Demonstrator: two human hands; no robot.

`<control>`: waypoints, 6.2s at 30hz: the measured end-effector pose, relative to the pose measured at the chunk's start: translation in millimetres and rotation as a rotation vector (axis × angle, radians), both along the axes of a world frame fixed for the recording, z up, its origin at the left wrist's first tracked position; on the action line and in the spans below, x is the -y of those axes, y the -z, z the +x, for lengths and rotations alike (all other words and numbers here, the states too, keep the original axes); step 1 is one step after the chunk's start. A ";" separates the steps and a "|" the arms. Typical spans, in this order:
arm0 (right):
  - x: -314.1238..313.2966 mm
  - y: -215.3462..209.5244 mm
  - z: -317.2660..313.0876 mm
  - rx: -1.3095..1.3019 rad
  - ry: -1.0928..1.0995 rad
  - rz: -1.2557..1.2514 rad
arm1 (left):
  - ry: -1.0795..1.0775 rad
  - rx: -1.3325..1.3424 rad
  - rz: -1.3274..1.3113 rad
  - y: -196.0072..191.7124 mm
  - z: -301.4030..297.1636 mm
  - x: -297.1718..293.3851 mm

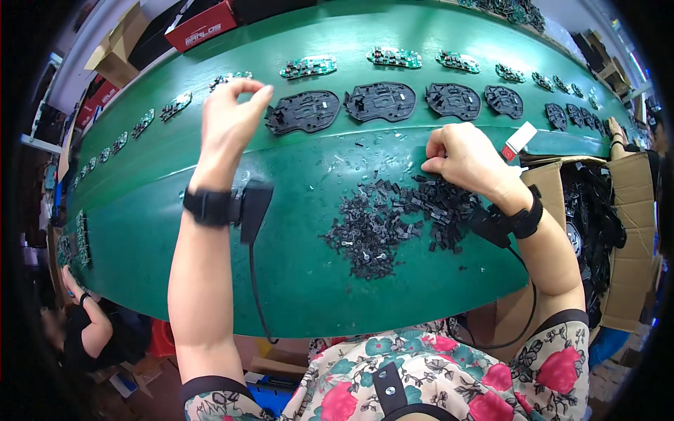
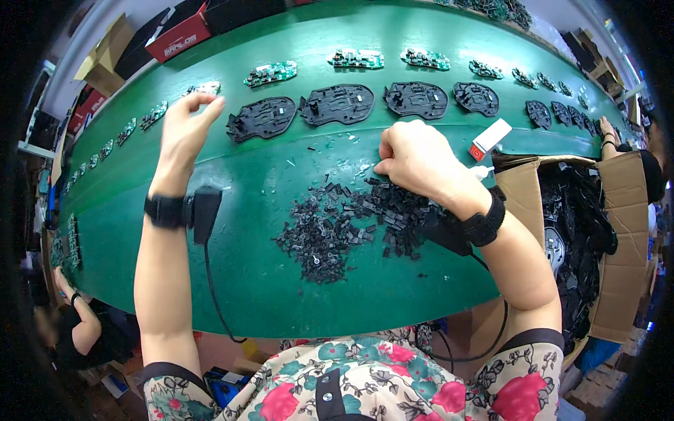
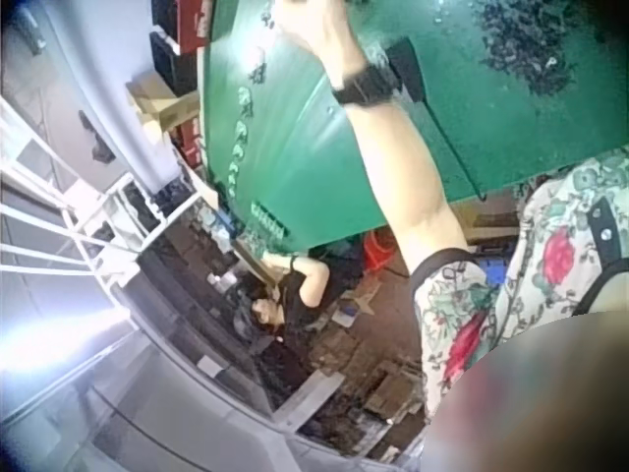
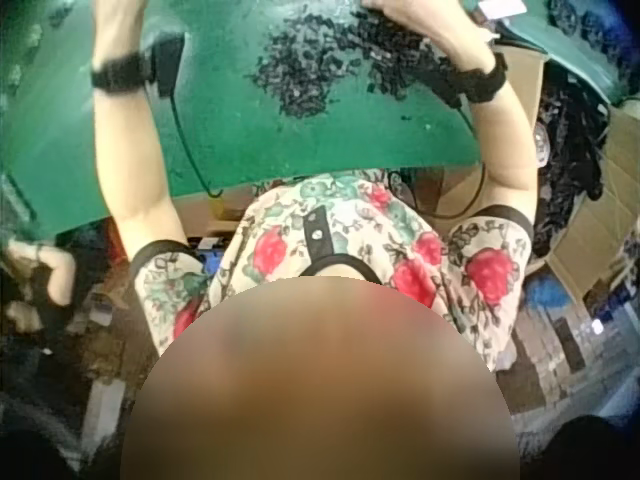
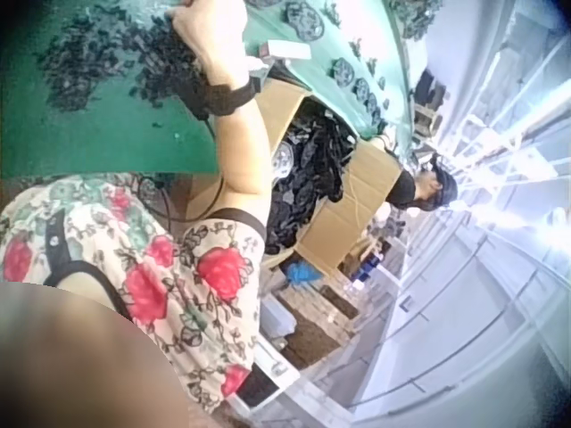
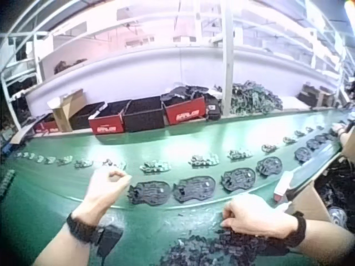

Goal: The person applies adhesive to black plastic housing components and inserts small white plastic pieces into them. They handle the components one by one, placing the finished units on a green table alongside other similar parts and circuit boards.

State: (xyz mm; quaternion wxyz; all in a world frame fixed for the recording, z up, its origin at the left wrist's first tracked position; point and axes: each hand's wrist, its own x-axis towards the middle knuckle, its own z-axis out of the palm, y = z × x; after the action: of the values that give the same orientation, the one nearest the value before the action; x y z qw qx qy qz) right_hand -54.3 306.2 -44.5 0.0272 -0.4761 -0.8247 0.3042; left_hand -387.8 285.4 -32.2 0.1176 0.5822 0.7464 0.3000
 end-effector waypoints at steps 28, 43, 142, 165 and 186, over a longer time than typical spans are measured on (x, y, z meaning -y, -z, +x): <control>-96.5 37.2 -172.5 -0.105 -0.424 0.370 | 0.036 0.421 0.027 25.9 -39.5 161.3; -103.3 22.8 -175.0 0.043 -0.268 0.221 | 0.014 0.401 0.036 23.3 -36.1 160.5; -52.7 64.3 429.5 0.505 0.443 0.777 | 0.941 0.026 0.281 75.7 488.5 -16.7; 121.3 -82.8 412.5 0.373 0.596 1.216 | 0.875 0.542 0.375 34.9 398.6 37.8; 129.2 -72.8 -108.9 -0.342 -0.626 1.266 | -0.009 1.093 0.793 -2.3 84.7 211.8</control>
State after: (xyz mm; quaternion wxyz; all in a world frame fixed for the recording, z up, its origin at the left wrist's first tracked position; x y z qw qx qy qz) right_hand -163.2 177.0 28.2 0.3378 -0.0567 -0.9245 -0.1675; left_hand -303.1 73.7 -29.9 0.2545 0.3426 0.4157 0.8031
